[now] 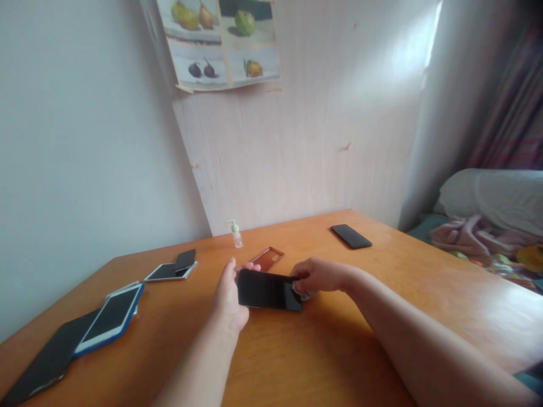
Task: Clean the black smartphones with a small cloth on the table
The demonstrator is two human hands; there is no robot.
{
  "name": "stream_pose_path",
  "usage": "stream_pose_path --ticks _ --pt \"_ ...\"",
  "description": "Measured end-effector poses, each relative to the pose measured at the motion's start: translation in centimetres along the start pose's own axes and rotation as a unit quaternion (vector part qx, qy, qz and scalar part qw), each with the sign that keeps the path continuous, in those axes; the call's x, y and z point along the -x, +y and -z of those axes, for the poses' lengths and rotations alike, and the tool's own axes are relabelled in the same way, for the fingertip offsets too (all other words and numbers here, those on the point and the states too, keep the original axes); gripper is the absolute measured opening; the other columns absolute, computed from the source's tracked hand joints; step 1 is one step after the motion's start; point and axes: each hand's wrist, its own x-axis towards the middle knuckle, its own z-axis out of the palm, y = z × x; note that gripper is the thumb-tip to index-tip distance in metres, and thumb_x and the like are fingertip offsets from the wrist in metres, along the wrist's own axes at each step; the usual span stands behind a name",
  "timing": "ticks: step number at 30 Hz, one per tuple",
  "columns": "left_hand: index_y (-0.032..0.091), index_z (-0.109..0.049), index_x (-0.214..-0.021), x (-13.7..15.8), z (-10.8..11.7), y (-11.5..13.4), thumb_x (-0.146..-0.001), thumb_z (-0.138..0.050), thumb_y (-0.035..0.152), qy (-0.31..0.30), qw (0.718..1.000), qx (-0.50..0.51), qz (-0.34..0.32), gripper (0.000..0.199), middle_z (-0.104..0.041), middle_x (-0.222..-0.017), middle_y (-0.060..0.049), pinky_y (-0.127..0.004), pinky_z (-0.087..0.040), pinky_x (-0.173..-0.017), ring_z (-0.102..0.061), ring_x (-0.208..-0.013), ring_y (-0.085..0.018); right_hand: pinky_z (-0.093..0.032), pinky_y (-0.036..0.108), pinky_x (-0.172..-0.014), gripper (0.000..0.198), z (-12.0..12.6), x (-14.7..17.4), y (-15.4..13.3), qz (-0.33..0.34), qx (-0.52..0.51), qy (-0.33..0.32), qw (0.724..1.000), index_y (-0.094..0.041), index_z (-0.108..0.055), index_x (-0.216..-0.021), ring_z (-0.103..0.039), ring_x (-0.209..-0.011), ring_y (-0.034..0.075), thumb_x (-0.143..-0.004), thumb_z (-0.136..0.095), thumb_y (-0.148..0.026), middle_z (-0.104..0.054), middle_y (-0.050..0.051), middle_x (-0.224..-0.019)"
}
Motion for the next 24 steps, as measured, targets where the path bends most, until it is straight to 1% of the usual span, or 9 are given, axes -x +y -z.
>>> stream_pose_path --ticks 3,4,6,9,12,16,20,24 --pt "0.014 -0.063 -0.078 0.1 0.2 0.4 -0.087 -0.054 0.046 -0.019 0.999 -0.025 0.016 0.034 -0.072 -0.077 -0.01 -0.034 -0.056 -0.066 -0.069 -0.064 -0.02 -0.044 0.021 -0.062 0.023 0.1 -0.1 0.5 -0.006 -0.105 -0.044 0.993 -0.018 -0.072 -0.091 -0.057 -0.064 0.01 -0.074 -0.063 -0.029 -0.066 -0.002 -0.074" --pt "0.013 -0.063 -0.078 0.1 0.2 0.5 -0.087 -0.054 0.047 -0.023 0.999 -0.034 0.021 0.036 -0.072 -0.078 -0.011 -0.035 -0.056 -0.065 -0.069 -0.063 -0.021 -0.044 0.021 -0.062 0.023 0.1 -0.1 0.5 -0.01 -0.126 -0.052 0.991 -0.018 -0.072 -0.09 -0.057 -0.063 0.009 -0.073 -0.064 -0.029 -0.066 -0.002 -0.073" --pt "0.013 -0.064 -0.081 0.1 0.4 0.7 -0.086 -0.054 0.05 -0.028 0.998 -0.047 0.028 0.039 -0.073 -0.081 -0.013 -0.036 -0.056 -0.064 -0.069 -0.064 -0.022 -0.045 0.021 -0.061 0.02 0.1 0.0 0.4 -0.018 -0.136 -0.056 0.989 -0.018 -0.072 -0.086 -0.056 -0.061 0.009 -0.07 -0.066 -0.028 -0.066 -0.002 -0.071" --pt "0.01 -0.066 -0.091 0.1 0.5 1.0 -0.087 -0.051 0.054 -0.026 0.998 -0.038 0.039 0.046 -0.072 -0.089 -0.017 -0.038 -0.056 -0.065 -0.07 -0.07 -0.024 -0.043 0.019 -0.057 0.015 -0.3 0.0 -0.1 -0.023 -0.104 -0.044 0.993 -0.017 -0.071 -0.079 -0.055 -0.058 0.008 -0.07 -0.067 -0.028 -0.065 -0.002 -0.068" --pt "0.008 -0.065 -0.102 0.3 0.4 1.5 -0.09 -0.041 0.059 -0.022 0.999 0.01 0.038 0.057 -0.071 -0.099 -0.021 -0.039 -0.057 -0.069 -0.07 -0.081 -0.026 -0.04 0.018 -0.053 0.014 -0.8 -0.3 -0.4 -0.019 -0.073 -0.021 0.997 -0.016 -0.07 -0.075 -0.053 -0.056 0.008 -0.072 -0.066 -0.029 -0.063 -0.003 -0.064" --pt "0.008 -0.062 -0.101 0.6 0.1 2.0 -0.088 -0.033 0.067 -0.006 0.997 0.079 0.006 0.067 -0.068 -0.107 -0.025 -0.039 -0.057 -0.075 -0.068 -0.095 -0.029 -0.038 0.018 -0.051 0.015 -1.7 -0.9 -0.6 -0.006 -0.062 -0.011 0.998 -0.016 -0.07 -0.073 -0.052 -0.054 0.008 -0.074 -0.064 -0.03 -0.063 -0.002 -0.062" --pt "0.011 -0.061 -0.099 0.6 0.2 1.5 -0.083 -0.033 0.074 0.011 0.994 0.111 -0.019 0.071 -0.067 -0.109 -0.025 -0.042 -0.056 -0.078 -0.066 -0.101 -0.032 -0.037 0.019 -0.05 0.019 -2.8 -1.2 -1.0 0.012 -0.013 0.013 1.0 -0.016 -0.068 -0.068 -0.049 -0.052 0.008 -0.076 -0.062 -0.033 -0.062 -0.002 -0.06" --pt "0.013 -0.061 -0.106 0.1 0.4 0.2 -0.08 -0.034 0.079 0.001 0.995 0.099 -0.006 0.076 -0.068 -0.11 -0.022 -0.042 -0.056 -0.08 -0.066 -0.101 -0.031 -0.038 0.019 -0.052 0.019 -3.5 -1.2 -1.8 0.02 0.036 0.032 0.999 -0.017 -0.067 -0.068 -0.052 -0.055 0.009 -0.078 -0.06 -0.033 -0.064 -0.002 -0.062"
